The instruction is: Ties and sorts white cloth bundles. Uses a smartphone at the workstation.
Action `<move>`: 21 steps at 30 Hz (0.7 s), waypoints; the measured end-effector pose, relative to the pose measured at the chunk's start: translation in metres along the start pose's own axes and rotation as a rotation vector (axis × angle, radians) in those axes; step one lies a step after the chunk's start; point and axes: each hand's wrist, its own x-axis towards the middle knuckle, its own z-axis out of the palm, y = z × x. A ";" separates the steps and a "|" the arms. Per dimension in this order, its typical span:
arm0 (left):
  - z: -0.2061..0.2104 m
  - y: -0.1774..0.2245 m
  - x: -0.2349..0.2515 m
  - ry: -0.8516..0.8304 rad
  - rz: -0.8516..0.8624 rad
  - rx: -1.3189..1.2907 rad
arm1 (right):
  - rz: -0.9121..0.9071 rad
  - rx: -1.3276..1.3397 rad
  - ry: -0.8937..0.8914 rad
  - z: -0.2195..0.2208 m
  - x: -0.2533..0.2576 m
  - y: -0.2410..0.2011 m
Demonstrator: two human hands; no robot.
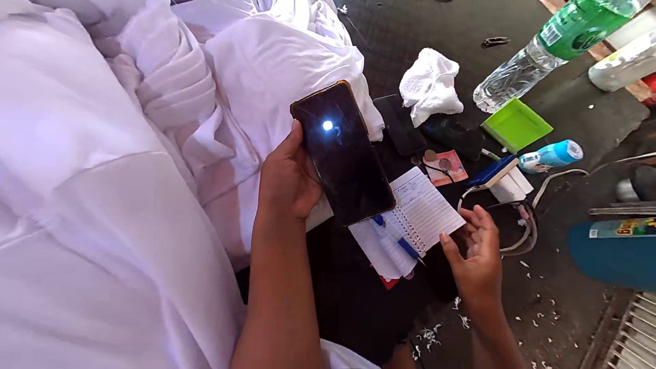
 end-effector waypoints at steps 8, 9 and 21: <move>-0.004 -0.002 -0.003 -0.076 -0.037 0.053 | -0.353 -0.285 0.067 0.003 0.034 -0.022; -0.003 -0.002 -0.003 -0.078 -0.045 0.065 | -0.383 -0.305 0.073 0.004 0.047 -0.032; -0.005 -0.001 -0.001 -0.082 -0.041 0.081 | -0.244 0.330 -0.164 0.090 0.098 -0.106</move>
